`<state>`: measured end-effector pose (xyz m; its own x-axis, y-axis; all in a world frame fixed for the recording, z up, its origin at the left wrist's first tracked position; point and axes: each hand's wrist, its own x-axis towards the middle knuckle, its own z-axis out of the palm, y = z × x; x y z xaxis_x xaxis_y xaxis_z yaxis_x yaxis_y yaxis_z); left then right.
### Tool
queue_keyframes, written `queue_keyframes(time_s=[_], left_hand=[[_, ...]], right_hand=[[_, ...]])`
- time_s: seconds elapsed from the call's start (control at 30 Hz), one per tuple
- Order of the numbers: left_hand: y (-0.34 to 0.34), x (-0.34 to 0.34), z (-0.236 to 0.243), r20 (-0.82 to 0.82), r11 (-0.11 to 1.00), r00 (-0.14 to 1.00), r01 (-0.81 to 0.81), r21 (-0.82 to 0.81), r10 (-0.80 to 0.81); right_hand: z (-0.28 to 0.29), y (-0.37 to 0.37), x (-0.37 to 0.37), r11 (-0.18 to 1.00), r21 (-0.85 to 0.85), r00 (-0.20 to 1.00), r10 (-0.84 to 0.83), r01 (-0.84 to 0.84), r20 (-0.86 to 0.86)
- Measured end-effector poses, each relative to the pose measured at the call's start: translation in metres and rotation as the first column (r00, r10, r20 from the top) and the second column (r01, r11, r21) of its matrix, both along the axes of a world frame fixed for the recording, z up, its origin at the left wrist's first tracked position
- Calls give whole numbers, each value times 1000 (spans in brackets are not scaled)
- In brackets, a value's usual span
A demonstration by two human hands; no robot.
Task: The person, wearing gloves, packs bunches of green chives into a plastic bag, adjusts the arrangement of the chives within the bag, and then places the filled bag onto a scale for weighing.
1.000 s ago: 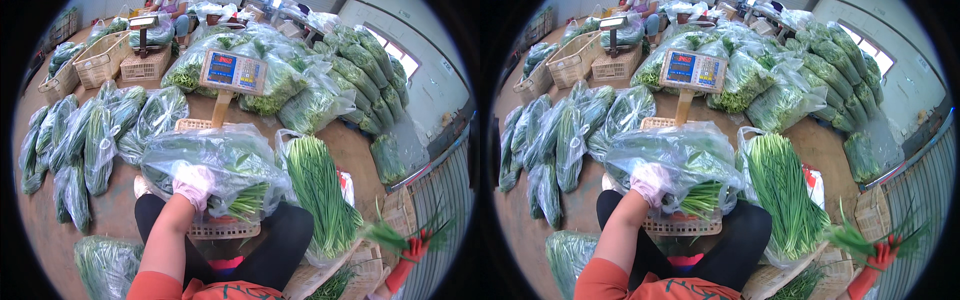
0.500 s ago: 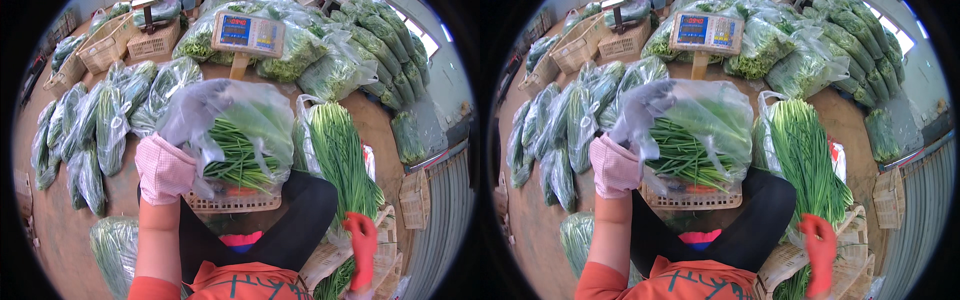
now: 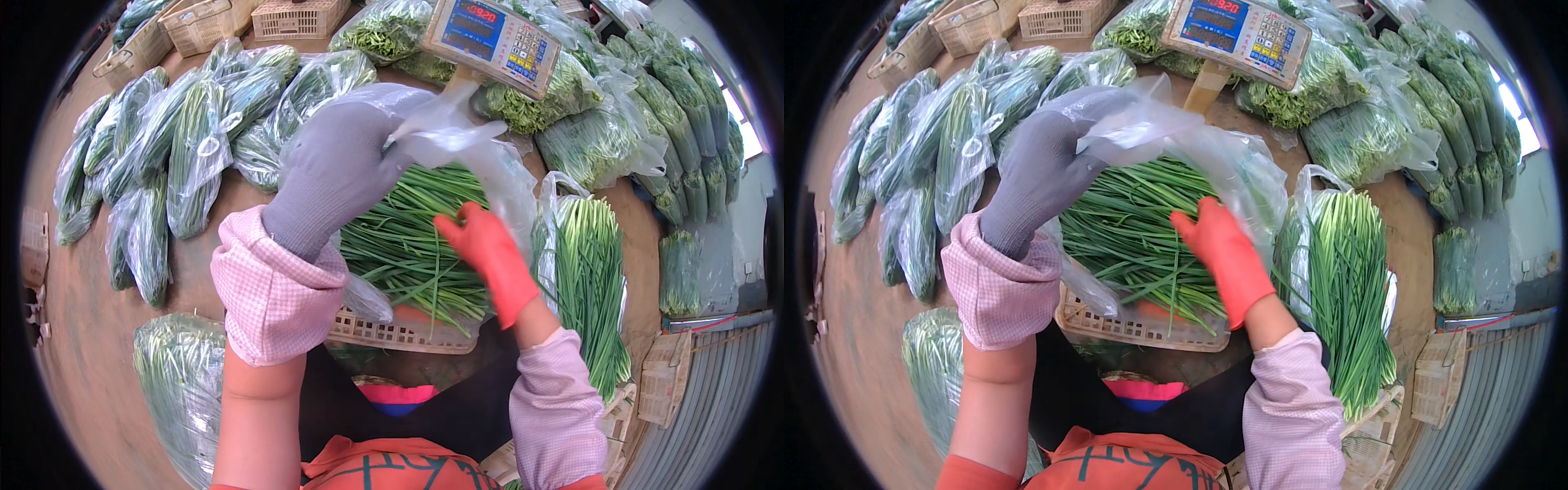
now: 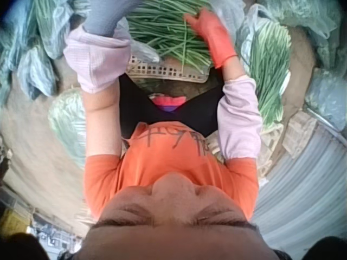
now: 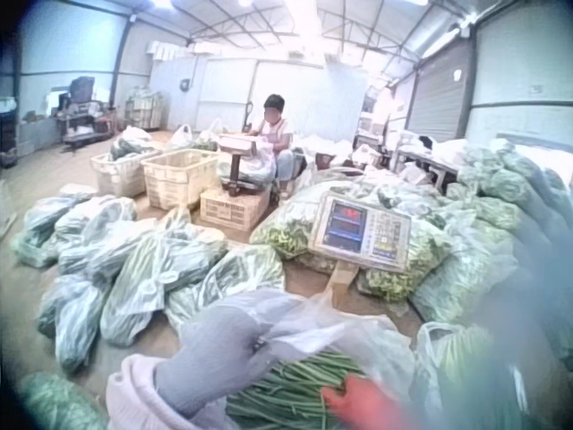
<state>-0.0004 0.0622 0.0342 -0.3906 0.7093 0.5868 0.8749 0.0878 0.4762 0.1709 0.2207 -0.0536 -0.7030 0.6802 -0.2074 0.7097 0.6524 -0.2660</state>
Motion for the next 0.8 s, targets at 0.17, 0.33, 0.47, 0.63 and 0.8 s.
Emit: queue_keyframes(time_s=[0.17,0.33,0.47,0.63,0.8], left_hand=[[14,-8,-14,-29,966,999,48,253,-42],[6,-1,-4,-47,998,999,7,67,-4],[5,2,-9,41,997,999,-20,79,17],[10,16,3,21,995,996,-86,-42,86],[18,14,1,264,983,950,179,-27,-166]], right_hand=[[-33,-14,6,973,123,956,159,-194,247],[25,-33,81,995,-7,718,70,-103,-692],[101,-44,159,971,-108,500,-203,212,-842],[175,-22,371,741,-151,430,-528,654,-732],[207,-59,531,383,515,252,-917,767,308]])
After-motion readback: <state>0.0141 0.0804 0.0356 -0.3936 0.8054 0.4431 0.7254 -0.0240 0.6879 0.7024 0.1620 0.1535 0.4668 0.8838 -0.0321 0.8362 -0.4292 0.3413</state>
